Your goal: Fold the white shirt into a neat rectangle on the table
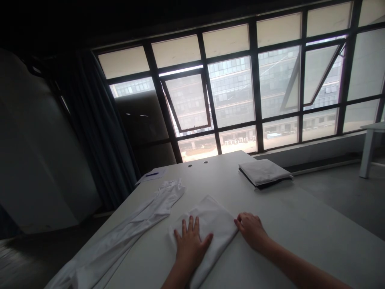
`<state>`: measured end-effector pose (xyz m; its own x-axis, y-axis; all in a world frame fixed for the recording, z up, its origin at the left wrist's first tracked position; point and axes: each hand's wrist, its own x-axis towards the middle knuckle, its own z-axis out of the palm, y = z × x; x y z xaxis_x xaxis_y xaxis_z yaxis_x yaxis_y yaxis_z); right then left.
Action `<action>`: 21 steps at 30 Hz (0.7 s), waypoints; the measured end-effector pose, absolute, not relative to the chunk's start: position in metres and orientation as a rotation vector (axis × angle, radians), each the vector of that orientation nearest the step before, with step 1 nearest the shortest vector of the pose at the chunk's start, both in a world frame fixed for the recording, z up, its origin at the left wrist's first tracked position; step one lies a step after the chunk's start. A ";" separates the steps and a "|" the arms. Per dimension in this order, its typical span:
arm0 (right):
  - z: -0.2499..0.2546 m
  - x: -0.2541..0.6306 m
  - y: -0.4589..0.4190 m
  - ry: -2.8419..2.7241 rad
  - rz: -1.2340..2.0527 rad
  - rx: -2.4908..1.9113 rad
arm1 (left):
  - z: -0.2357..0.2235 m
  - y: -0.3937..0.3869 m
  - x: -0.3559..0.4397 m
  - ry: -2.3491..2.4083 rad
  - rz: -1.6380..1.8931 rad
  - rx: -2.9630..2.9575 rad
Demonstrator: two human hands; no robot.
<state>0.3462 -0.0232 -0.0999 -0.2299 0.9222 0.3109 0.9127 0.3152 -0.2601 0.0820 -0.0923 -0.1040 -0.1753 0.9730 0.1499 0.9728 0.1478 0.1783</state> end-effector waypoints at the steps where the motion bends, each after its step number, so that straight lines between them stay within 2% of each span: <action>1: -0.100 0.346 -0.023 -2.198 0.022 -1.638 | -0.104 -0.093 0.082 2.379 0.362 2.014; 21: -0.106 0.362 -0.023 -2.194 -0.319 -1.713 | -0.097 -0.102 0.084 2.314 0.305 2.019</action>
